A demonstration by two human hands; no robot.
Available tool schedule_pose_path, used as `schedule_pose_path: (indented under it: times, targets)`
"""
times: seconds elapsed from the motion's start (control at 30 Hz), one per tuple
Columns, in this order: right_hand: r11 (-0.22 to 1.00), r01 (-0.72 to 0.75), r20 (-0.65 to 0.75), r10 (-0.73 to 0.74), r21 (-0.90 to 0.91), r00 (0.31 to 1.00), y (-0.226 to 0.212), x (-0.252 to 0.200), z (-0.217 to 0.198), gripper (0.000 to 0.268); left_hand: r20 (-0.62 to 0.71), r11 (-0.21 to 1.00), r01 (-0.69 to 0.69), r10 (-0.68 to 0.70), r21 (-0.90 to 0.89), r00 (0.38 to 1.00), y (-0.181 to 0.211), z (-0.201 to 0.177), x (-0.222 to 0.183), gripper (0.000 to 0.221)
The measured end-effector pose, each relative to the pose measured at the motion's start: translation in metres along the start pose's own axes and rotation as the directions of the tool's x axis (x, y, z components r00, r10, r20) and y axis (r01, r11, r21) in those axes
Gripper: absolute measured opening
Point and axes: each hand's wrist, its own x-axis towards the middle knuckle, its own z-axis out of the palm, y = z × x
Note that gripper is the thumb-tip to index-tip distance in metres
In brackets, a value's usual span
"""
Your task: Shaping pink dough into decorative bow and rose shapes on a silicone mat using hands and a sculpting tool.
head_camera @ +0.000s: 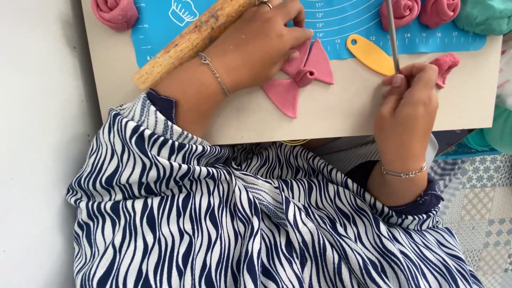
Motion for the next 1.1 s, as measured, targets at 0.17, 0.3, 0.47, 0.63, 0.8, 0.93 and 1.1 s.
schedule_pose_path:
  times: [0.17, 0.3, 0.47, 0.63, 0.8, 0.93, 1.1]
  targets:
    - [0.998, 0.014, 0.05, -0.011, -0.061, 0.999, -0.017, 0.003, 0.014, 0.015, 0.017, 0.987, 0.065, -0.069, 0.148, 0.997, 0.012, 0.006, 0.0, 0.027]
    - [0.986, 0.157, 0.083, -0.152, -0.059, 0.985, -0.026, 0.024, 0.036, 0.022, 0.034, 0.984, 0.133, -0.138, 0.121, 0.99, 0.014, 0.007, 0.0, 0.026]
    - [0.982, 0.185, 0.138, -0.18, -0.023, 0.974, -0.036, 0.04, 0.051, 0.035, 0.042, 0.969, 0.179, -0.189, 0.168, 0.981, 0.011, 0.01, -0.002, 0.034]
    - [0.979, 0.199, 0.096, -0.202, 0.04, 0.975, -0.042, 0.045, 0.053, 0.026, 0.051, 0.973, 0.194, -0.201, 0.123, 0.978, 0.008, 0.012, -0.001, 0.029]
    - [0.982, 0.169, 0.103, -0.177, 0.081, 0.979, -0.044, 0.046, 0.054, 0.012, 0.038, 0.974, 0.211, -0.214, 0.083, 0.976, 0.008, 0.015, 0.0, 0.022]
    - [0.965, 0.247, 0.092, -0.255, 0.082, 0.963, -0.042, 0.051, 0.054, 0.012, -0.015, 0.976, 0.214, -0.214, 0.027, 0.977, 0.011, 0.012, 0.003, 0.015]
    - [0.98, 0.149, 0.129, -0.166, 0.132, 0.978, -0.049, 0.045, 0.046, 0.016, -0.05, 0.971, 0.224, -0.228, -0.085, 0.972, 0.014, 0.015, 0.007, 0.012]
